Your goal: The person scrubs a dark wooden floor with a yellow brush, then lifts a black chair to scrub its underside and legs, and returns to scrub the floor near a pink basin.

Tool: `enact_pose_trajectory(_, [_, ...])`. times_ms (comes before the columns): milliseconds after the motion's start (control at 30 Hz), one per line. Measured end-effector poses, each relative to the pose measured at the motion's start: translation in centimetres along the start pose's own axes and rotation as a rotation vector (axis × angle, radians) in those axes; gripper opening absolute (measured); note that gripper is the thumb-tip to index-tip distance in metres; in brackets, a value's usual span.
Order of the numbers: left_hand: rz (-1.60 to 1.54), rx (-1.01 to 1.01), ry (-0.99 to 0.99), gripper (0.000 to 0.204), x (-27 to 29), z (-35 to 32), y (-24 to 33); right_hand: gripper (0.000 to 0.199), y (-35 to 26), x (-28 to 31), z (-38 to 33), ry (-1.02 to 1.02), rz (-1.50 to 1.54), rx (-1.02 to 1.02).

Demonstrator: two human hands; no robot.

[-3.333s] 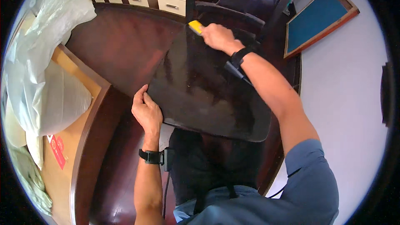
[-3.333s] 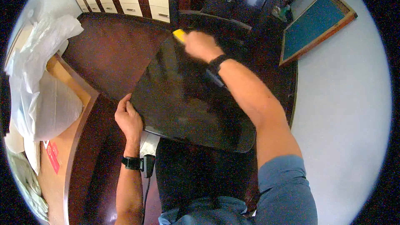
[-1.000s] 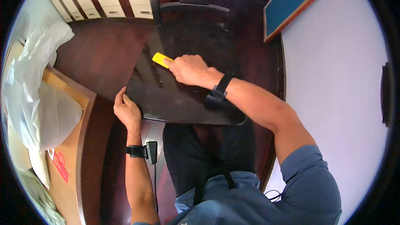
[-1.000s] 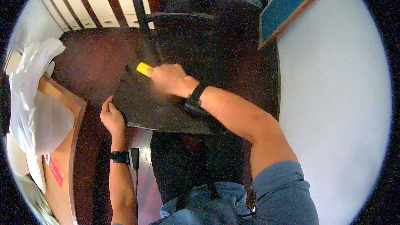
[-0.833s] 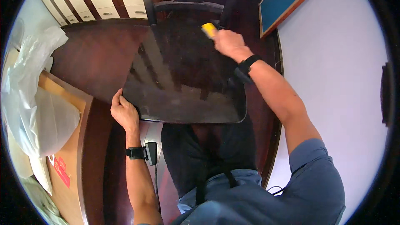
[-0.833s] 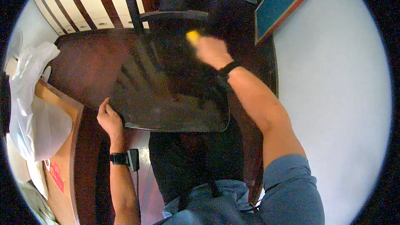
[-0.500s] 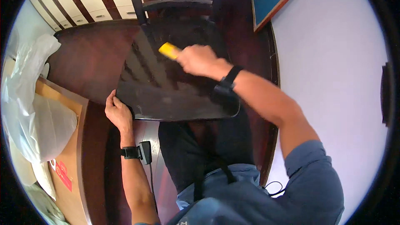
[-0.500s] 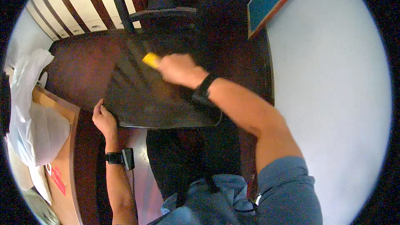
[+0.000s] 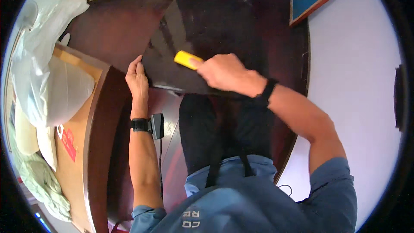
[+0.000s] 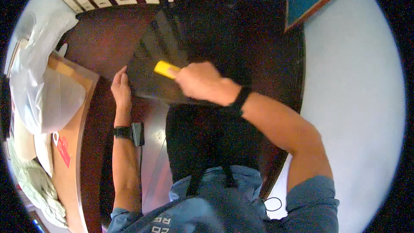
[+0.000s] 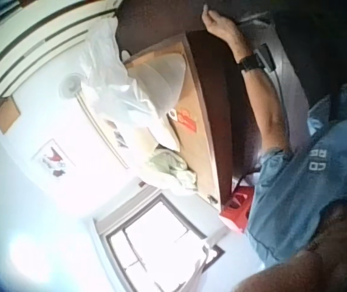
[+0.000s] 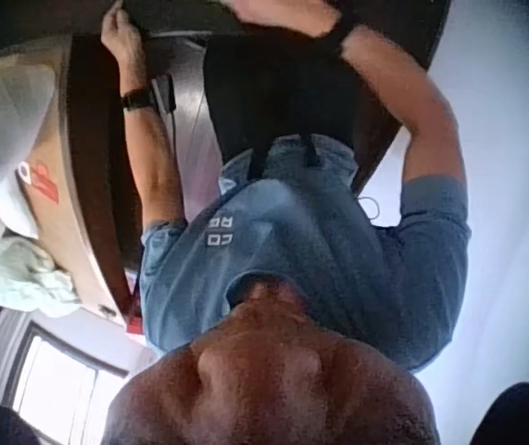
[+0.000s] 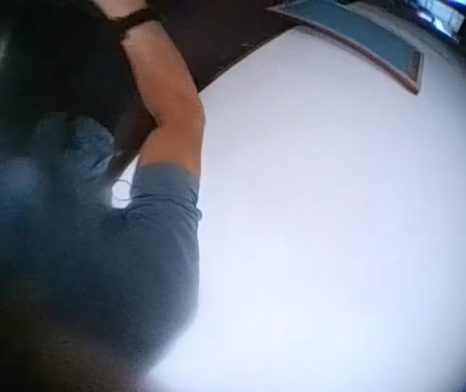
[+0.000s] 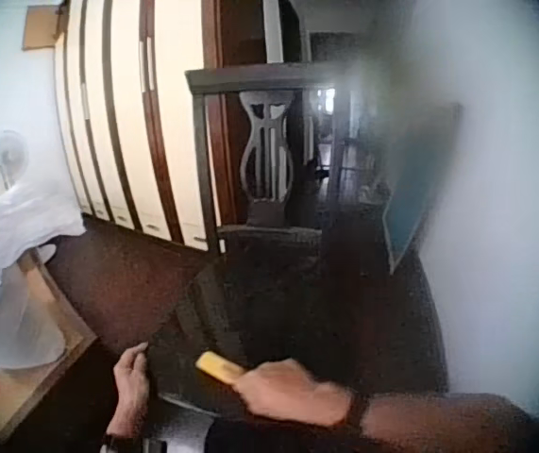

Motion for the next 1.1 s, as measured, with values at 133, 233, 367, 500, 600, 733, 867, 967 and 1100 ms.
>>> enact_pose_trajectory(133, [-0.227, 0.096, -0.134, 0.04, -1.0, -1.2, 1.3, 0.026, 8.0, 5.8, -3.7, 0.065, -0.236, -0.267])
enact_pose_trajectory(233, [-0.435, 0.223, -0.173, 0.044, -2.0, -1.5, 0.3, 0.024, 8.7, 4.3, -4.7, 0.072, -0.221, -0.313])
enact_pose_trajectory(367, [-0.383, 0.19, -0.154, 0.044, -2.1, -1.1, -0.8, 0.023, -5.9, -2.5, 0.6, -0.023, -0.06, -0.056])
enact_pose_trajectory(500, [-0.527, 0.474, -0.112, 0.044, -3.3, -0.8, -6.0, 0.028, -10.1, -2.0, 3.7, 0.223, 0.057, 0.028])
enact_pose_trajectory(600, [-0.061, 0.221, -0.122, 0.04, -1.3, -1.9, -10.1, 0.02, -7.5, -1.9, 1.2, 0.16, -0.036, -0.042])
enact_pose_trajectory(733, [-0.282, 0.676, -0.192, 0.037, -3.0, -8.9, -19.2, 0.023, 0.5, 3.2, -7.1, 0.286, -0.246, -0.178])
enact_pose_trajectory(867, [-0.457, 0.814, -0.124, 0.045, -0.1, -7.5, -22.2, 0.032, -1.1, 2.4, -5.1, 0.267, -0.207, -0.13])
enact_pose_trajectory(967, [-0.392, 0.654, -0.093, 0.054, -0.5, -3.0, -10.6, 0.036, -3.6, -0.7, -0.8, 0.117, -0.176, -0.132])
enact_pose_trajectory(1100, [-0.417, 0.284, -0.39, 0.067, -2.4, 1.6, 0.2, 0.032, -10.2, -3.2, 5.2, 0.188, -0.087, -0.001])
Point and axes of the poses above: each hand's wrist, its own z-axis towards the middle knuckle, its own x-axis out of the back of the hand, y = z × x, the point moved 9 cm from there along z, towards the middle knuckle, and after that the axes turned 7 degrees about y, right-handed, at the moved point
